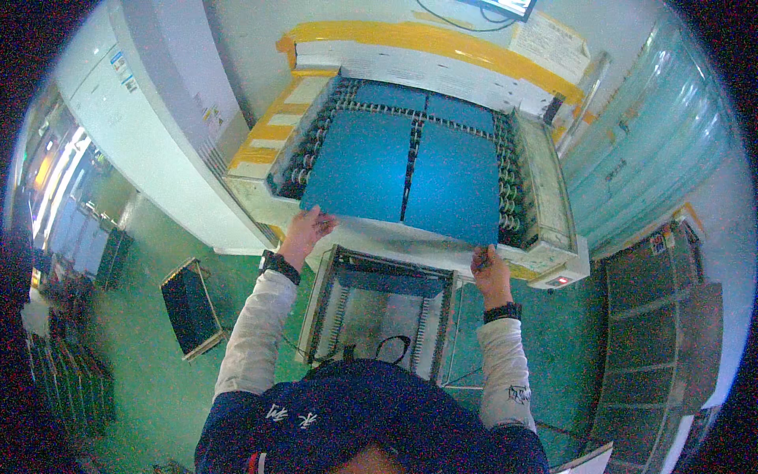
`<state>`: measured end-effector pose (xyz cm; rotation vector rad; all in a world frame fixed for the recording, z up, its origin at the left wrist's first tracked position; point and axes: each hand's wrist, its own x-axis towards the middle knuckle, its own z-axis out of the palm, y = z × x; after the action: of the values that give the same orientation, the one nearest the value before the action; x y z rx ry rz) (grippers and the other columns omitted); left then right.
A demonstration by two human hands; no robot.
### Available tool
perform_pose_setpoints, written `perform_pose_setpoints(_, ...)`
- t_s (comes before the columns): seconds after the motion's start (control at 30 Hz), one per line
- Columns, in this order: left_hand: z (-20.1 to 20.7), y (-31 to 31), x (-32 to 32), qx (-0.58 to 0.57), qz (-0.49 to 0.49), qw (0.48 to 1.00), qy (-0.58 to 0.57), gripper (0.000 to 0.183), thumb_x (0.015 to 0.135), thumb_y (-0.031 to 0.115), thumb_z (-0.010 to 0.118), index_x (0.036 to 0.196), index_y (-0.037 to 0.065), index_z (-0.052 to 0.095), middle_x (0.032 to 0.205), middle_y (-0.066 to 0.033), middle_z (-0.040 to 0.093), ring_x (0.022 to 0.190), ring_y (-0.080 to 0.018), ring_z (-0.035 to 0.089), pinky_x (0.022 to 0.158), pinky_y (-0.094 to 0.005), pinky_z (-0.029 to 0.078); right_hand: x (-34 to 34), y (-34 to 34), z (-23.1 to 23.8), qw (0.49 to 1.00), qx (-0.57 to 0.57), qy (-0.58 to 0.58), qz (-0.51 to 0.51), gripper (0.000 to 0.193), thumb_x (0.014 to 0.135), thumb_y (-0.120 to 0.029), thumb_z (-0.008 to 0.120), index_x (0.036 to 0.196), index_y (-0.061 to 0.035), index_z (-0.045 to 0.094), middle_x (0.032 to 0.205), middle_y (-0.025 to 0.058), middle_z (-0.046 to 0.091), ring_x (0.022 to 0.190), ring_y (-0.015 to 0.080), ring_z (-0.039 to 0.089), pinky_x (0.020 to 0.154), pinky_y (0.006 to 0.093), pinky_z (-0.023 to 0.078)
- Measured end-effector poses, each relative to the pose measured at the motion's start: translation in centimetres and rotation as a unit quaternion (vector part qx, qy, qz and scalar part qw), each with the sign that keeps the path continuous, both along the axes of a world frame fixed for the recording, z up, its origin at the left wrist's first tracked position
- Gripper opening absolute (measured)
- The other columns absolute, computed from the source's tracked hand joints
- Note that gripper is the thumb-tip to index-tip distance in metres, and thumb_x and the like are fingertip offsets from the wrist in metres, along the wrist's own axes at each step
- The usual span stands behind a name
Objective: Processing and organizing blue industrial panels using a machine and sorting racks.
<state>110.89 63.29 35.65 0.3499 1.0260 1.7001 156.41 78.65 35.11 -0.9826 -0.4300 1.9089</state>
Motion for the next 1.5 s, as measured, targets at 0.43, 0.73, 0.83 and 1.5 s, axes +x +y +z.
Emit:
perform_pose_setpoints(0.43,-2.9,-5.6,2.3,-0.078,0.013,0.996,0.046,0.028,0.094,0.028,0.057,0.100,0.001,0.054,0.087,-0.0124,0.065,0.078,-0.0247,0.067,0.068,-0.0333,0.055,-0.2,-1.9,-3.3,0.999,0.024,-0.009,0.042,0.018,0.095,-0.023,0.056,0.097,-0.0067,0.063,0.091,0.0068,0.067,0.079,0.0202,0.063,0.070,0.0345,0.052)
perform_pose_setpoints(0.73,-14.2,-20.0,6.3,-0.247,0.030,0.967,0.057,0.026,0.093,0.020,0.056,0.108,0.000,0.053,0.090,-0.0107,0.064,0.074,-0.0204,0.063,0.065,-0.0308,0.052,-6.2,-5.8,-9.9,0.929,0.061,-0.272,0.244,0.023,0.088,-0.023,0.064,0.100,-0.0035,0.063,0.093,0.0051,0.067,0.083,0.0222,0.064,0.076,0.0345,0.052)
perform_pose_setpoints(0.83,-15.7,-24.5,8.3,-0.300,0.069,0.951,-0.020,0.028,0.093,0.018,0.056,0.113,-0.001,0.052,0.091,-0.0118,0.063,0.069,-0.0199,0.061,0.062,-0.0293,0.051,-8.8,-6.7,-14.4,0.683,0.338,-0.514,0.394,0.037,0.083,-0.026,0.068,0.113,-0.0063,0.061,0.105,0.0088,0.065,0.094,0.0281,0.062,0.084,0.0379,0.049)
perform_pose_setpoints(1.5,-17.1,-28.1,10.5,-0.329,0.137,0.934,-0.006,0.034,0.092,0.018,0.059,0.117,-0.004,0.052,0.092,-0.0127,0.065,0.076,-0.0191,0.066,0.063,-0.0285,0.052,-14.4,-11.7,-14.3,0.379,0.583,-0.627,0.351,0.065,0.077,-0.013,0.062,0.139,-0.0161,0.042,0.149,0.0085,0.034,0.135,0.0312,0.033,0.107,0.0543,0.028)
